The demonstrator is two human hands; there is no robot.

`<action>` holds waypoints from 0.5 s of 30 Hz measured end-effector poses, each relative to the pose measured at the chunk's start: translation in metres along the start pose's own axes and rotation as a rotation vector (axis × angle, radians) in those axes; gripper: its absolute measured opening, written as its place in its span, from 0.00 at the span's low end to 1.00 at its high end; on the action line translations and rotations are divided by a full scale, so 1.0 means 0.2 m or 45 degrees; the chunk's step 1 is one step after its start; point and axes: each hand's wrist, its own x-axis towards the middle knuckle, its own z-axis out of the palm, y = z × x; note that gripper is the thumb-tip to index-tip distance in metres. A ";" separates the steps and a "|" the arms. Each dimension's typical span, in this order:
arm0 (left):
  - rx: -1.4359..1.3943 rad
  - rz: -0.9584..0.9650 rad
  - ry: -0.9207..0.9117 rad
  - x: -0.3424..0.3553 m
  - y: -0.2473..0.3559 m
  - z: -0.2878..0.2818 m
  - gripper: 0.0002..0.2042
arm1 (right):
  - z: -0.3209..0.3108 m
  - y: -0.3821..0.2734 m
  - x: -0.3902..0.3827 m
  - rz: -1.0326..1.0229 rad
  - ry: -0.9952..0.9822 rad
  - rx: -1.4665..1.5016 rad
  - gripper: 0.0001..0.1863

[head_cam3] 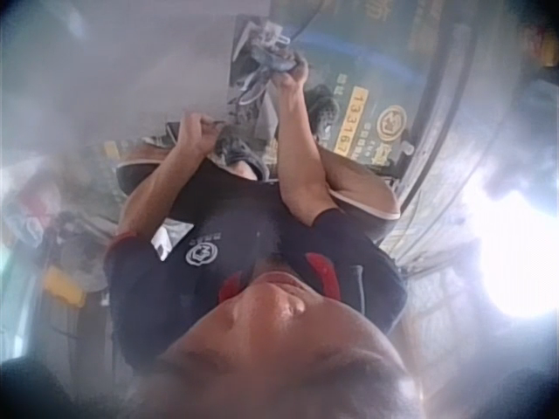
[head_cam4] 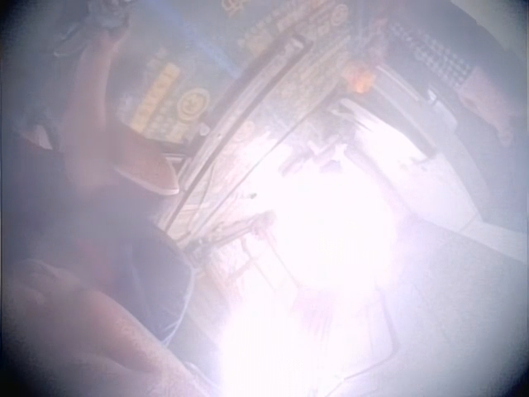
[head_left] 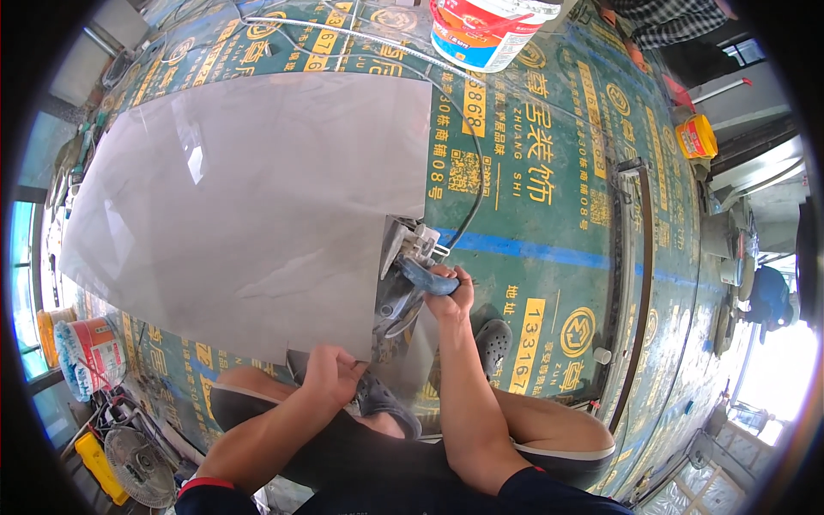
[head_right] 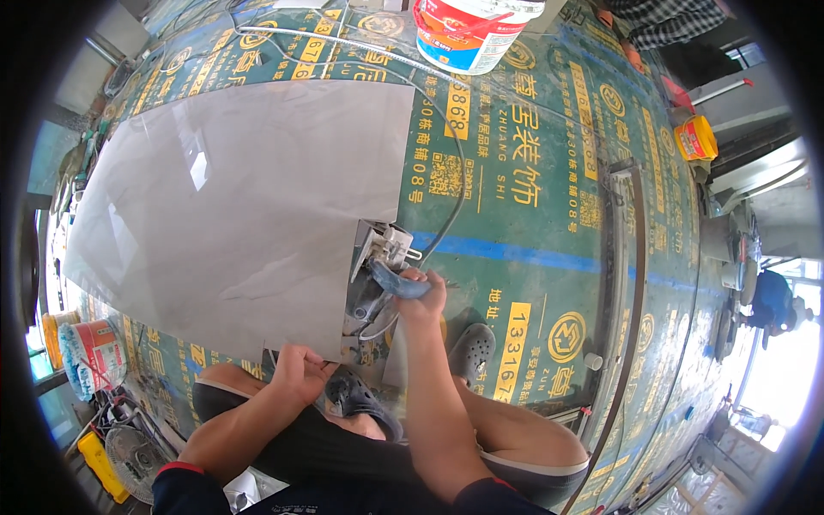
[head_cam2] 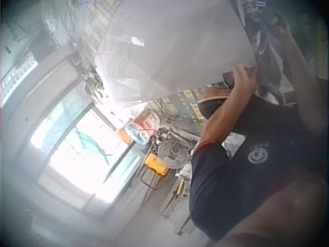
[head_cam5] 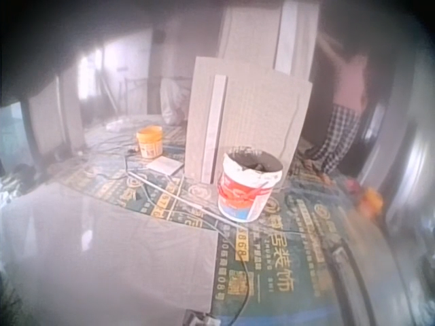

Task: Use a handheld circular saw to cut a specific section out of a ceramic tile.

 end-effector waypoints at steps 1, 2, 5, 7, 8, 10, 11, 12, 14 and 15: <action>0.000 -0.005 0.014 -0.01 0.00 0.02 0.19 | 0.00 0.00 0.01 -0.043 0.005 -0.025 0.12; -0.001 -0.011 0.029 -0.02 0.01 0.02 0.19 | 0.00 0.00 0.01 -0.087 0.010 -0.050 0.11; -0.002 0.012 0.023 -0.01 0.00 0.02 0.20 | -0.01 -0.01 0.01 -0.044 0.005 -0.016 0.11; -0.005 0.001 0.025 -0.02 0.01 0.03 0.20 | -0.02 -0.02 0.01 -0.008 -0.005 -0.014 0.12; -0.007 -0.009 0.025 -0.02 0.01 0.04 0.21 | -0.02 -0.02 0.02 0.027 -0.017 -0.011 0.12; -0.008 -0.015 -0.007 -0.01 0.01 0.03 0.21 | -0.02 -0.03 0.03 0.005 -0.006 -0.027 0.12; -0.011 -0.021 -0.039 -0.01 0.01 0.02 0.22 | -0.02 -0.04 0.04 -0.015 0.006 -0.044 0.12; -0.007 -0.022 -0.039 0.00 0.01 0.01 0.22 | -0.03 -0.04 0.04 -0.016 0.004 -0.041 0.12; -0.013 -0.011 -0.049 0.00 0.00 0.00 0.22 | -0.03 -0.04 0.03 0.011 0.008 -0.041 0.12; -0.012 -0.012 -0.047 0.01 0.00 -0.01 0.22 | -0.03 -0.03 0.04 0.010 0.009 -0.039 0.12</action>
